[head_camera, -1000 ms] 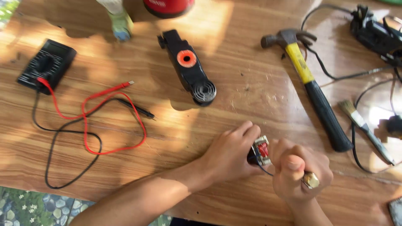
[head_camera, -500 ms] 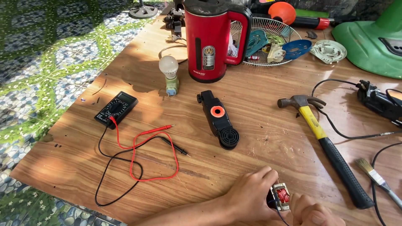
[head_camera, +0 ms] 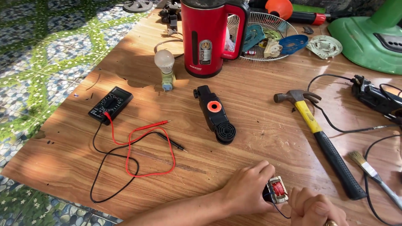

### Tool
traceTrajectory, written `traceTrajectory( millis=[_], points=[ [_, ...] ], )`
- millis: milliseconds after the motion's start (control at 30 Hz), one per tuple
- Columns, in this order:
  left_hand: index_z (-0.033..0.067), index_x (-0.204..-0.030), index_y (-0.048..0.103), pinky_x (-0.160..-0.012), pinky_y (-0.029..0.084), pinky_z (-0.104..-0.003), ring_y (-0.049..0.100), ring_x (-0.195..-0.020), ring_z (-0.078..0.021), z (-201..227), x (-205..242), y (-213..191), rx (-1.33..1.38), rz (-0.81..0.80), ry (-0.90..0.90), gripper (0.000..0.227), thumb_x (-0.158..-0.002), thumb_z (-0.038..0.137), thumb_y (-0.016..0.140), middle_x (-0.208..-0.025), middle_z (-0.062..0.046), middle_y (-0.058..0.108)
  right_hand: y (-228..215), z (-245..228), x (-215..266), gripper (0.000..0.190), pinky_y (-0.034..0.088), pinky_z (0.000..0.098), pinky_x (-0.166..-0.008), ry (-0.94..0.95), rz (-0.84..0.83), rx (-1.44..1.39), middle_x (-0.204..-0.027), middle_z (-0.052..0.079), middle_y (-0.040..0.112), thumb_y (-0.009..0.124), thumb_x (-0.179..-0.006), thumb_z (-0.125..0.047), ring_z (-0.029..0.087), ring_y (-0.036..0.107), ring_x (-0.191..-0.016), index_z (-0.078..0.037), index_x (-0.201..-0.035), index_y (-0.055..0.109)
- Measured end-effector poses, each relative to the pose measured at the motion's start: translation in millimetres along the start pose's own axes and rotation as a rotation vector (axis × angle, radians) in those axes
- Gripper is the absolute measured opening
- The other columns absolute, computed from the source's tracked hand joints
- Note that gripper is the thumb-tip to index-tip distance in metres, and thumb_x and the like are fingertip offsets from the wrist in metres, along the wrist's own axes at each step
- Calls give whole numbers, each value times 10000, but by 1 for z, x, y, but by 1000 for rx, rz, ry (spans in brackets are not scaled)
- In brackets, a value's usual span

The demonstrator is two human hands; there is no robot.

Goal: Repairing a small transformer part using a screwdriver on a wooden table.

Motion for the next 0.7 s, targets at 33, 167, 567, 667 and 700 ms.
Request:
traceTrajectory(
  millis=[33,167,567,667,700],
  points=[
    [40,-1000,478,-672,492,-556,626,-802,-403,1,0,0,8,-21,-21,534,-749,444,722,-986,-144,552,1,-3,-3,408,113,320,-503,-78,25,10,-526,58,108,304,-940,-28,135,125,-440,-77,-565,150],
    [63,-1005,477,-611,505,-543,635,-781,-374,-2,-3,2,-8,-47,-18,559,-762,458,789,-980,-130,554,-13,19,-5,462,134,332,-470,101,-13,-173,-492,49,158,380,-1012,-198,144,143,-421,-117,-590,211],
    [95,-963,452,-587,479,-508,618,-792,-333,-4,-1,6,-5,-67,-33,548,-736,435,817,-942,-82,536,-43,27,25,657,185,324,-494,133,-43,-158,-537,19,160,447,-1054,-561,150,156,-464,-133,-601,238],
    [94,-986,468,-610,505,-486,623,-809,-303,-4,-1,5,2,-90,-41,541,-736,413,825,-952,-78,547,-47,27,28,640,169,329,-493,134,-32,-159,-530,28,150,431,-1058,-531,150,133,-463,-135,-603,219],
    [94,-986,468,-610,505,-486,623,-809,-303,-5,-1,6,3,-86,-44,541,-736,413,825,-952,-78,547,-47,28,29,640,169,329,-493,135,-37,-160,-530,28,150,431,-1058,-531,150,133,-463,-135,-603,219]
  ],
)
Point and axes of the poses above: each hand's wrist, its own x-axis away from the middle knuckle, its own y-axis out of the palm, z = x × y, the point moved 4 cm from there along -x, towards the middle knuckle
